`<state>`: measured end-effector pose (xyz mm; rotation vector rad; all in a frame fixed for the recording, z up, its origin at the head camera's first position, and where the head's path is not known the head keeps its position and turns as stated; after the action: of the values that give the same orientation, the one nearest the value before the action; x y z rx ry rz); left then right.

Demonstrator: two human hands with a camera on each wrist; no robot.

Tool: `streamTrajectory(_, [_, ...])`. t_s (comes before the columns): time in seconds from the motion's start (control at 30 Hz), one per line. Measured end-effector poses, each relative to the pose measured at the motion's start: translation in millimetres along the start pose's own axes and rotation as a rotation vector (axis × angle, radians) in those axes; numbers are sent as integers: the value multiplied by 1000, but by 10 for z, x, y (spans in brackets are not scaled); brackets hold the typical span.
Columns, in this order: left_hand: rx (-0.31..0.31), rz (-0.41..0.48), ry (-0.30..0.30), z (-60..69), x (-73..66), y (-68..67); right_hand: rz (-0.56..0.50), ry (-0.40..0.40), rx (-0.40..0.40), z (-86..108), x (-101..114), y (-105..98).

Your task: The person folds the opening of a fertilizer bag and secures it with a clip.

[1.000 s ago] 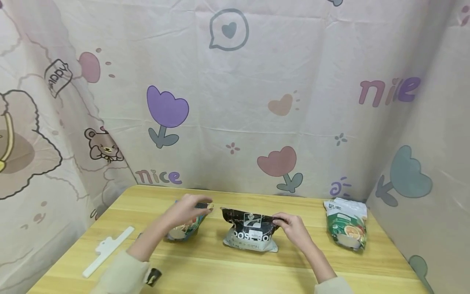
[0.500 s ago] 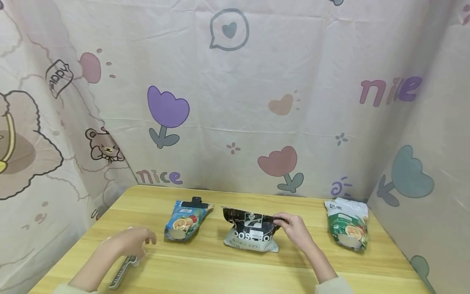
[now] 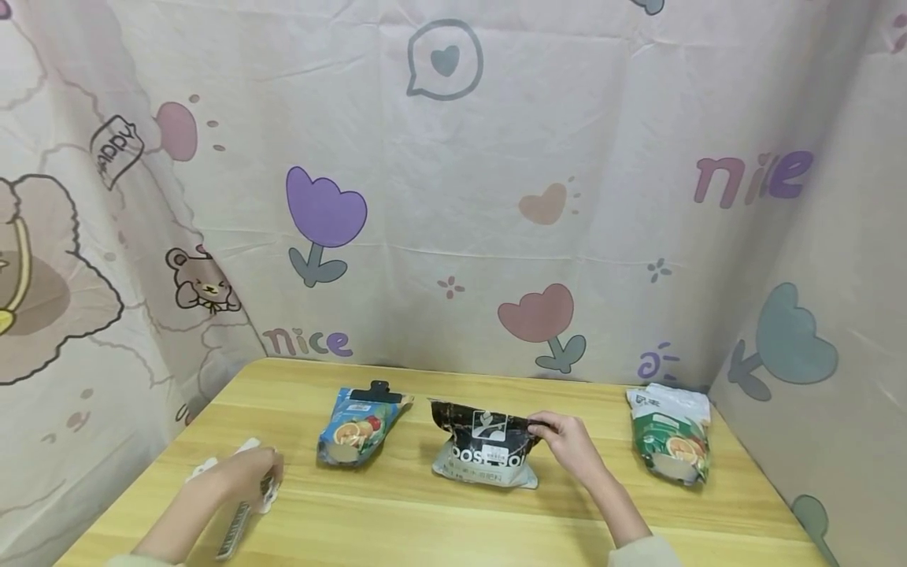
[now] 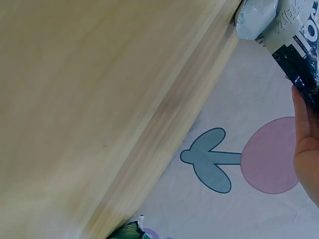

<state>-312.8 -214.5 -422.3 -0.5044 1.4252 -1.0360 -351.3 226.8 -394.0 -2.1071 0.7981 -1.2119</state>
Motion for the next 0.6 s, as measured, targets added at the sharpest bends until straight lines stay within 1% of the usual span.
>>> streamTrajectory(0.1, [20,57,28,-33,-21,-9,3,-4,-3,-4,-5,-3])
streamTrajectory(0.27, [96,147,139,-42,-107,8,-2,-5,3,-2,-11,9])
streamTrajectory(0.4, [169,190,215,-21,-170,12,-8,2,1,1,-12,6])
streamTrajectory(0.47, [210,217,230,2,-185,17,-8,3,-1,1,-10,2])
streamTrajectory(0.6, [280,255,236,53,-191,20,-7,3,-3,4,-1,-7])
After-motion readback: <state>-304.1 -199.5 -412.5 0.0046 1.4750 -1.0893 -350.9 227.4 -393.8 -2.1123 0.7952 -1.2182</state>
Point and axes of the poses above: each hand's wrist, its own z-axis away from the middle knuckle, its own y-axis out of the palm, x = y × z, the point moved 8 cm from there along -z, towards the middle knuckle, and after that the axes turned 13 degrees about z, right-handed, at the moved point
